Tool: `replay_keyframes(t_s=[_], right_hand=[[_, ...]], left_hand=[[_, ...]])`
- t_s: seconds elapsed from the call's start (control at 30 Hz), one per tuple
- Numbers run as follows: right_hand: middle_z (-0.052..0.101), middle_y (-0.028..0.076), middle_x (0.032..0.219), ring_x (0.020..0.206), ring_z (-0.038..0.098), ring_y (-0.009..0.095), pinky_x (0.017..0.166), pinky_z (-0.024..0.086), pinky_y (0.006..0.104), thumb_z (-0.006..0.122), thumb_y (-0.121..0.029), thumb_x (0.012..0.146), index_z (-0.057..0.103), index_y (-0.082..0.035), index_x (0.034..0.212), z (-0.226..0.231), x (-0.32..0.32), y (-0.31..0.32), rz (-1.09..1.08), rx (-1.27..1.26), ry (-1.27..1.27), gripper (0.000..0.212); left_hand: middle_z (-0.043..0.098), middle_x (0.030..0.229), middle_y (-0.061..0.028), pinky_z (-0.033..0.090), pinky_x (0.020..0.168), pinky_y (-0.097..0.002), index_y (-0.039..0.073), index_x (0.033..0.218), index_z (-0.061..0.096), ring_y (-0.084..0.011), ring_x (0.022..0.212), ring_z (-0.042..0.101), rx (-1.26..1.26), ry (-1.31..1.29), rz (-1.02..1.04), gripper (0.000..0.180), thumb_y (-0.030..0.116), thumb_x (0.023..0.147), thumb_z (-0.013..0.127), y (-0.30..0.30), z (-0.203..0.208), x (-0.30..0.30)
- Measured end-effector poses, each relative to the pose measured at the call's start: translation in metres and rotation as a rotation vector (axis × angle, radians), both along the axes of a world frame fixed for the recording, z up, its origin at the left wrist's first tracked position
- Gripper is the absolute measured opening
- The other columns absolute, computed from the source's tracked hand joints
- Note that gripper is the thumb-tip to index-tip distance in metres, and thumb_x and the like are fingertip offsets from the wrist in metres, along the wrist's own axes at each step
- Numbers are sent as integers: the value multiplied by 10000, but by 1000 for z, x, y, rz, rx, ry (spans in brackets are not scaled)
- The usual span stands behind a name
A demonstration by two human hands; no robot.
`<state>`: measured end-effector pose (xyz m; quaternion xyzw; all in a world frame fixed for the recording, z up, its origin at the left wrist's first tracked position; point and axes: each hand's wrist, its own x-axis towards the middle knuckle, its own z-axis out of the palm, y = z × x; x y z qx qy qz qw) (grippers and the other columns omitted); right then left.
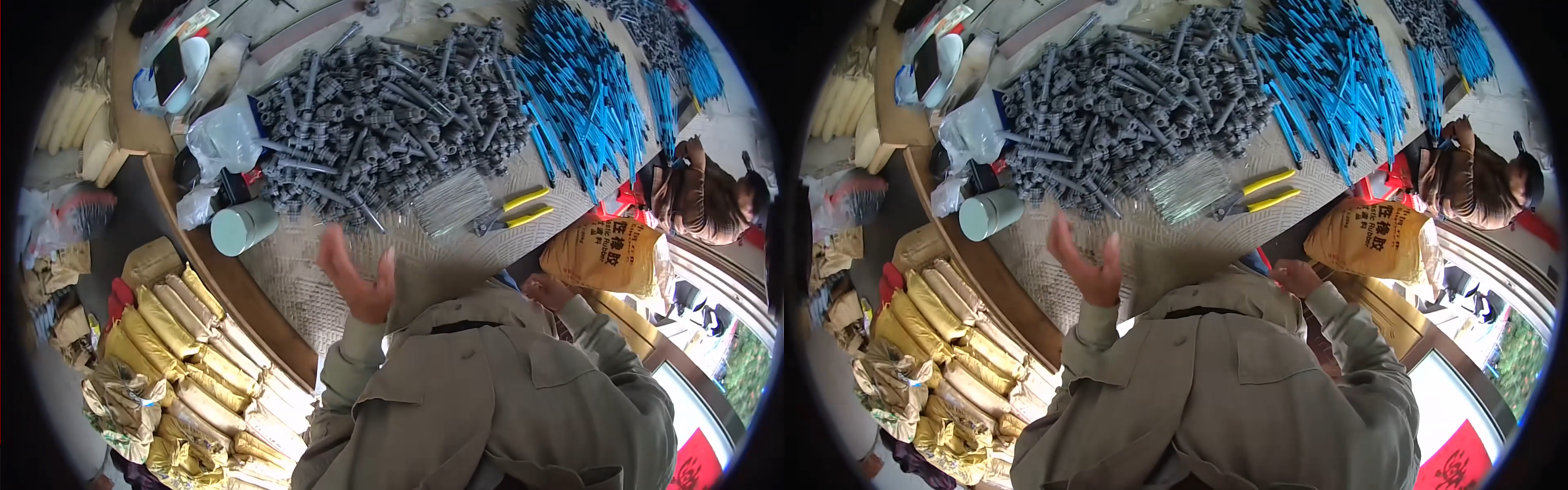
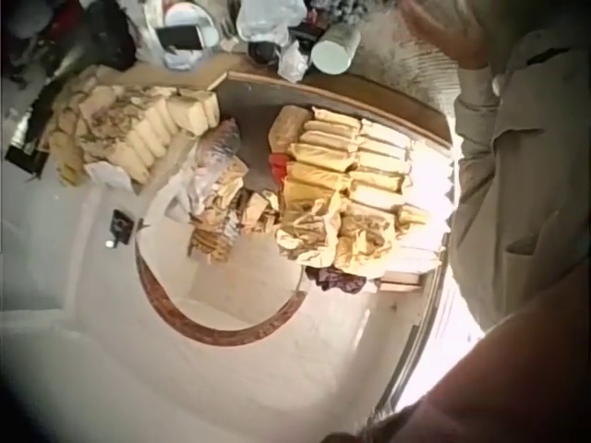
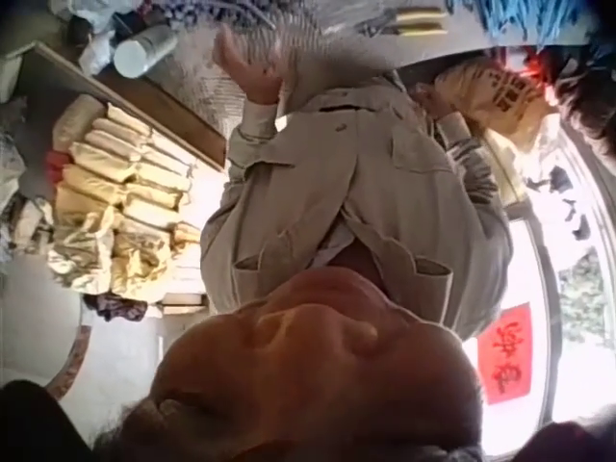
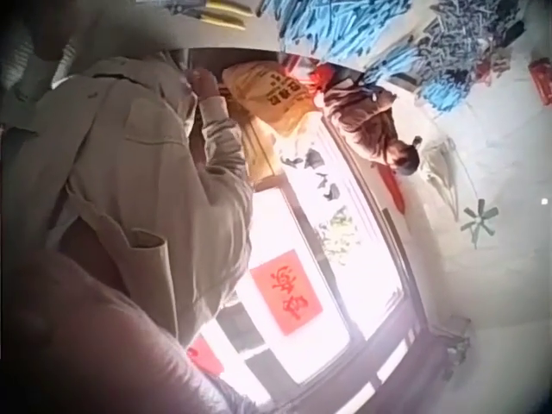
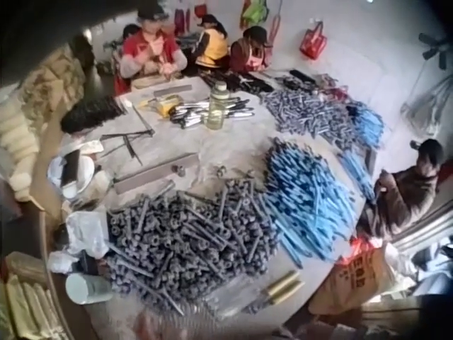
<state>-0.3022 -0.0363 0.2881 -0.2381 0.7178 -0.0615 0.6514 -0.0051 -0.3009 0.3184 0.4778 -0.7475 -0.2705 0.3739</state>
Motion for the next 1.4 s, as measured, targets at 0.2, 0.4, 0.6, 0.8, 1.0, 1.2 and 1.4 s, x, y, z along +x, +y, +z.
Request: replay_keyframes(t_s=[0.2, 0.4, 0.6, 0.8, 1.0, 1.2, 1.4], right_hand=[[639, 139, 917, 891, 613, 306, 743, 469, 393, 526, -357, 855, 634, -121, 914, -89, -19, 110, 219, -14, 266, 266], [620, 173, 1001, 948, 585, 353, 799, 458, 423, 482, -331, 871, 624, -128, 1011, -159, -48, 92, 350, -305, 286, 284], [575, 164, 1117, 1058, 527, 336, 883, 427, 409, 486, -311, 873, 581, -71, 1122, -180, -71, 11, 642, -236, 17, 359], [575, 169, 1117, 1045, 537, 316, 870, 435, 398, 476, -295, 880, 587, -78, 1110, -228, -90, 51, 937, -265, -108, 335], [576, 174, 1116, 1033, 546, 295, 856, 442, 387, 466, -279, 886, 592, -85, 1098, -278, -158, 154, 1177, -121, -277, 314], [576, 179, 1116, 1020, 555, 274, 843, 449, 377, 457, -263, 893, 598, -92, 1086, -323, -119, 204, 1319, -50, -281, 294], [576, 184, 1116, 1008, 564, 253, 829, 457, 366, 447, -247, 900, 604, -99, 1074, -382, -63, 236, 1509, -23, -287, 278]], left_hand=[[614, 722, -91, 446, 528, -258, 29, 1052, 630, -200, 579, 576, 161, 31, -497, 281, 31, 771, 632, 45, 32, 9], [628, 753, -83, 468, 529, -288, 35, 1064, 616, -177, 621, 596, 792, 183, -548, 273, 77, 797, 647, 115, 19, 28], [627, 894, -95, 496, 583, -307, 41, 1050, 602, -194, 713, 604, 1242, -47, 151, 304, 249, 829, 622, 246, -65, 31], [588, 1064, -186, 454, 848, -419, 70, 1234, 506, -323, 964, 566, 896, -495, 271, 603, 477, 803, 618, 336, -174, -6], [616, 1057, -83, 361, 907, -466, 210, 961, 695, -290, 1098, 500, 929, -322, -122, 328, 480, 790, 617, 334, -173, -38], [648, 923, -152, 437, 769, -494, 168, 880, 687, -341, 905, 607, 1263, -582, -35, 479, 590, 827, 467, 345, -171, -39], [651, 919, -154, 456, 743, -501, 178, 888, 675, -347, 883, 617, 1398, -630, -199, 510, 615, 841, 417, 347, -186, 14]])
